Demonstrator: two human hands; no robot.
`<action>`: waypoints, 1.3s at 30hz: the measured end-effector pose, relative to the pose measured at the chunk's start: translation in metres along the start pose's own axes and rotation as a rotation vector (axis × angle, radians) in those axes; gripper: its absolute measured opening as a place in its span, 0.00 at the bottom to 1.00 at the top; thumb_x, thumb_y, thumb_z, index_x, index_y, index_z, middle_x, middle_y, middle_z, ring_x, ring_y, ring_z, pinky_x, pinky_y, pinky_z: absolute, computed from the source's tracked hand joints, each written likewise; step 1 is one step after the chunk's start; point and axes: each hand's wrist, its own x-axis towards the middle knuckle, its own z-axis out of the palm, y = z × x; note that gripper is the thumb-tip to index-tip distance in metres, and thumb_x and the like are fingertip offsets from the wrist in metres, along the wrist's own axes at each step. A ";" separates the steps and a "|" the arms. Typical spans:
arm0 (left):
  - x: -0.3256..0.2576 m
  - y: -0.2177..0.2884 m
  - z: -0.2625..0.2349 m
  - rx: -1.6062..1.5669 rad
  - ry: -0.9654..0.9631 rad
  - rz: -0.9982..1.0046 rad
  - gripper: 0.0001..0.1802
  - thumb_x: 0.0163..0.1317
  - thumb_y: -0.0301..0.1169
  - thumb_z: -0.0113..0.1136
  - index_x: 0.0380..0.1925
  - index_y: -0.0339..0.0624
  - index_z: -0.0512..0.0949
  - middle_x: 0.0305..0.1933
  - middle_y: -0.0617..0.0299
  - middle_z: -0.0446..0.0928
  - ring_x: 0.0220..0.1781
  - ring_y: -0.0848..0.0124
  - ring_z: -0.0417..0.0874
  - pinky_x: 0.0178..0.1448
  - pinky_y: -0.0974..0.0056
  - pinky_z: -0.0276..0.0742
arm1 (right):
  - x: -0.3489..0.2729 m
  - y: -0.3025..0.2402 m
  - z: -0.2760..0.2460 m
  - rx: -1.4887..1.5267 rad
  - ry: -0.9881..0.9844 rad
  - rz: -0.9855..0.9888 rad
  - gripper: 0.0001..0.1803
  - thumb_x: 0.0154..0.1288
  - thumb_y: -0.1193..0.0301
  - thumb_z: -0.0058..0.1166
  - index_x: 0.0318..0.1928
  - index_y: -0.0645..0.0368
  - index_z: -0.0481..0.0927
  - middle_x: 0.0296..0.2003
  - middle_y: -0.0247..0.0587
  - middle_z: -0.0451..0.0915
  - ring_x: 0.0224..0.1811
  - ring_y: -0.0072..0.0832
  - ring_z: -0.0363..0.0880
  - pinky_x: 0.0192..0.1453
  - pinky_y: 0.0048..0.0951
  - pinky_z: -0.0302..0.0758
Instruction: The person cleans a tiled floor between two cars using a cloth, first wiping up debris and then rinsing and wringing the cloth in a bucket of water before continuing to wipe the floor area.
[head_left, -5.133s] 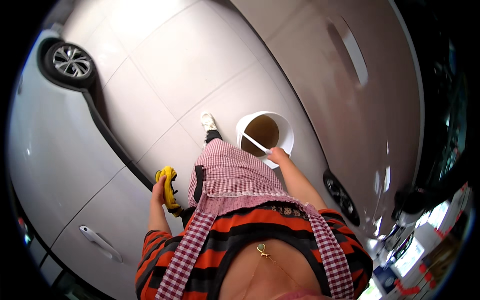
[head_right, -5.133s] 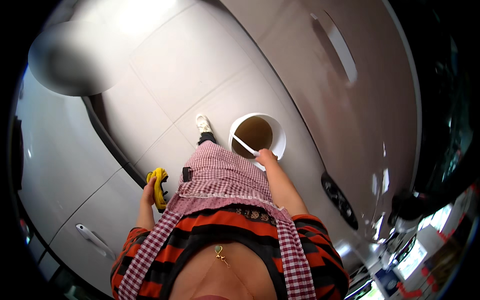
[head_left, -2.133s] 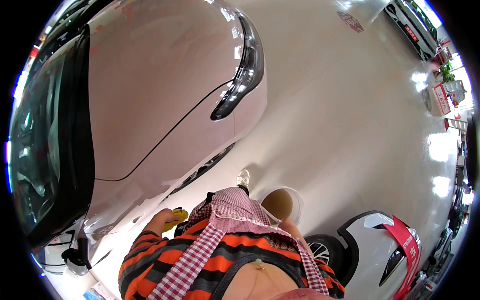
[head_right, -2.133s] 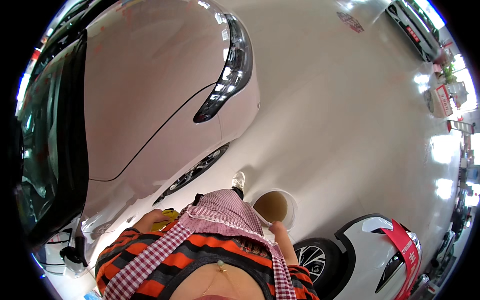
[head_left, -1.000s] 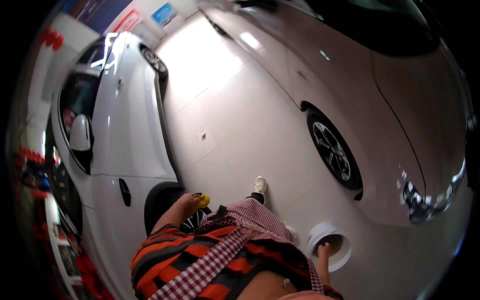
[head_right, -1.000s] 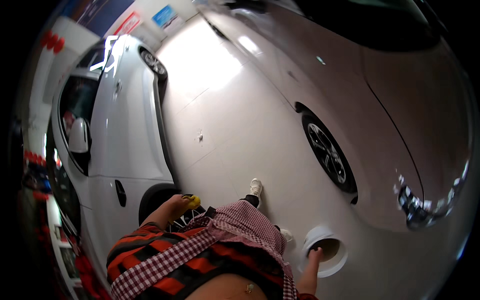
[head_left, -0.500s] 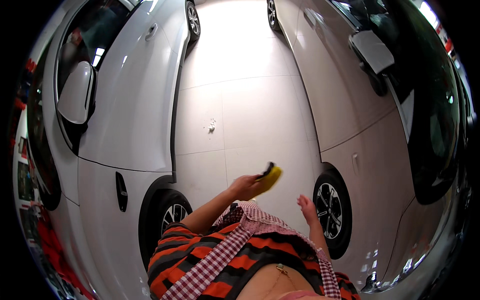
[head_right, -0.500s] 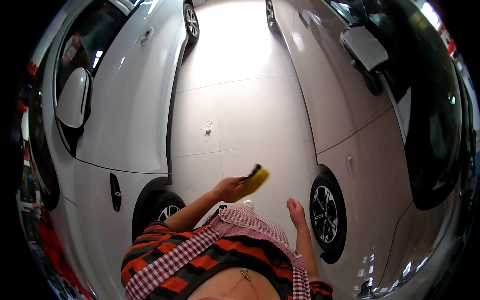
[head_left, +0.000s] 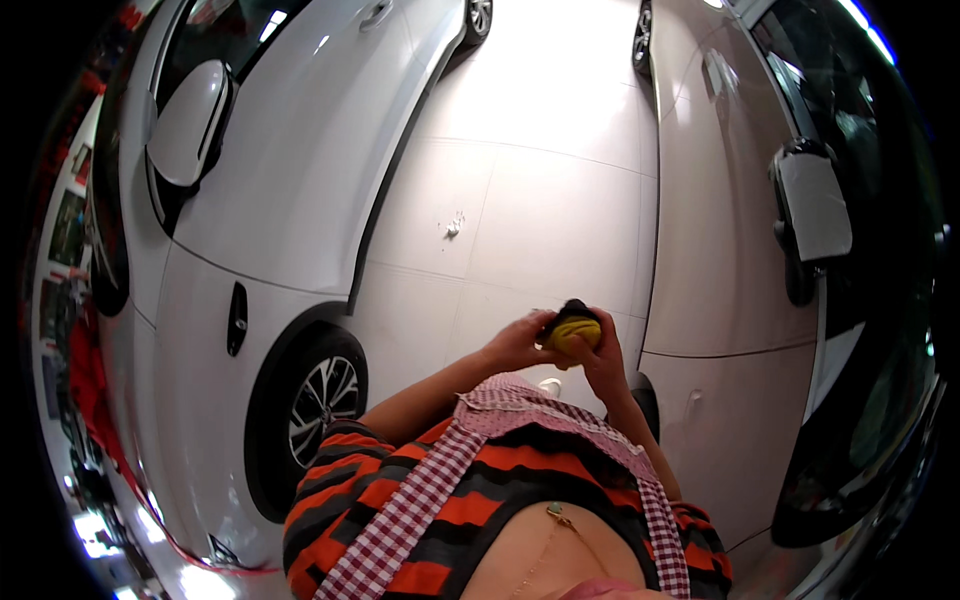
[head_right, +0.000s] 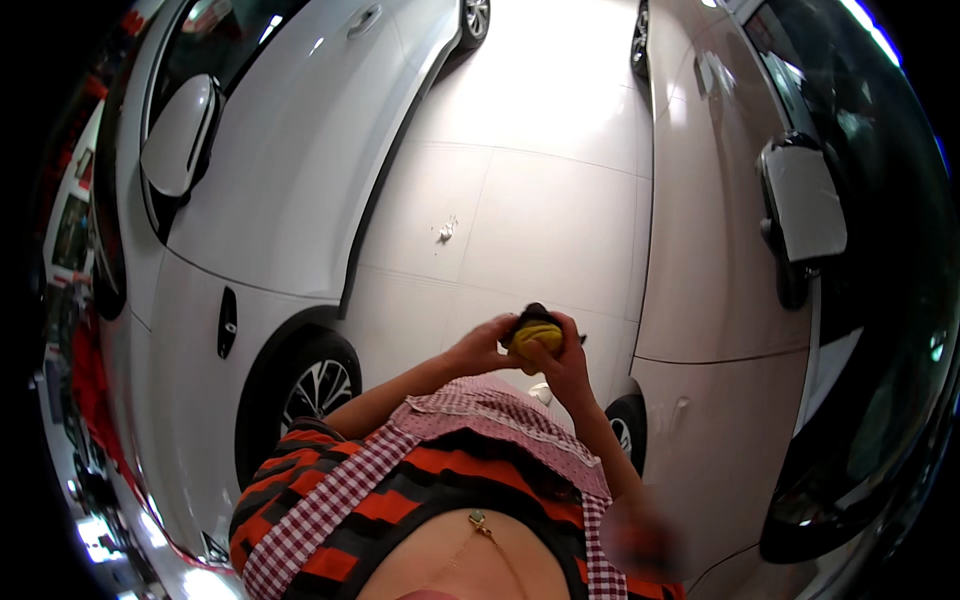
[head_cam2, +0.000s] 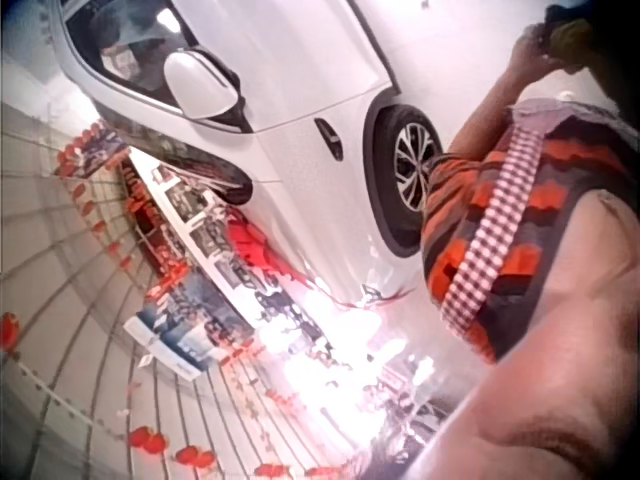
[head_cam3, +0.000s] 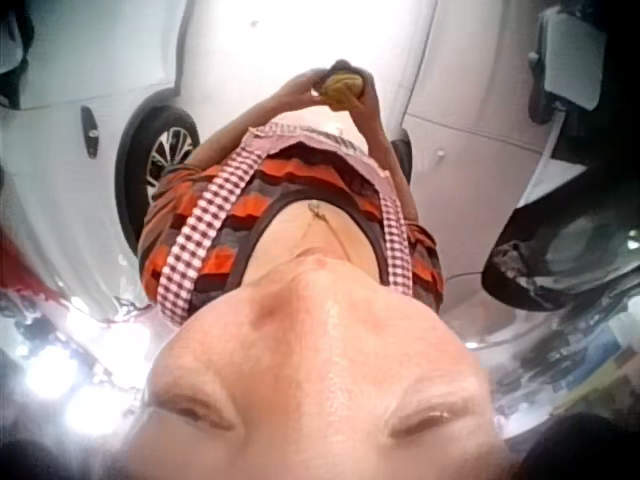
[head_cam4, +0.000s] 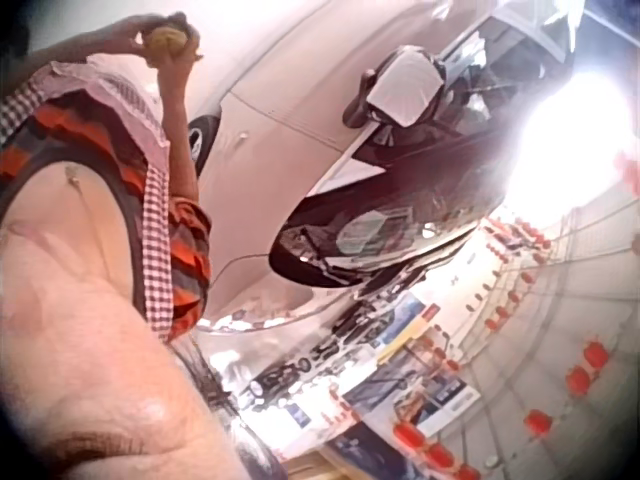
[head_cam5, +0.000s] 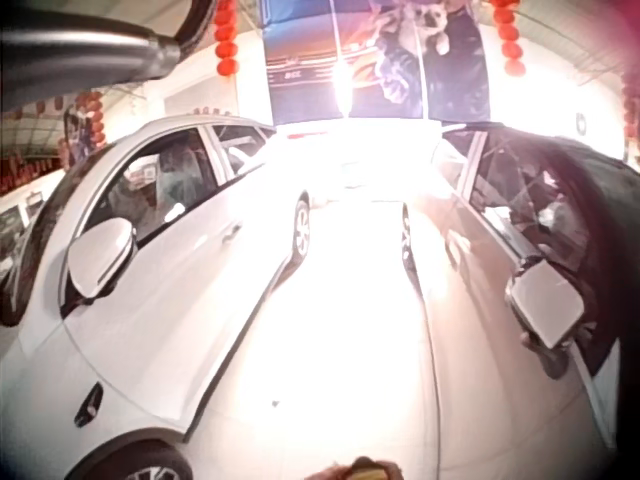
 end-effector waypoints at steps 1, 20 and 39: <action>0.001 0.018 -0.011 0.105 0.027 -0.021 0.31 0.45 0.43 0.70 0.46 0.38 0.73 0.41 0.50 0.76 0.45 0.59 0.79 0.48 0.60 0.76 | 0.011 -0.017 -0.002 -0.210 -0.032 -0.089 0.30 0.54 0.66 0.64 0.55 0.58 0.65 0.43 0.42 0.75 0.44 0.30 0.76 0.47 0.29 0.75; 0.138 -0.027 -0.154 0.421 0.778 -0.030 0.41 0.58 0.49 0.58 0.63 0.35 0.57 0.63 0.39 0.58 0.68 0.49 0.54 0.69 0.51 0.51 | 0.210 -0.025 0.017 0.018 -0.433 0.630 0.23 0.70 0.58 0.43 0.54 0.64 0.69 0.40 0.37 0.77 0.40 0.20 0.75 0.44 0.21 0.73; 0.165 -0.049 -0.212 -0.864 0.263 -0.307 0.23 0.68 0.38 0.47 0.55 0.30 0.65 0.52 0.54 0.72 0.52 0.68 0.74 0.59 0.62 0.69 | 0.283 -0.038 0.006 0.215 0.112 0.383 0.19 0.68 0.62 0.47 0.48 0.66 0.72 0.42 0.39 0.77 0.43 0.25 0.76 0.48 0.26 0.74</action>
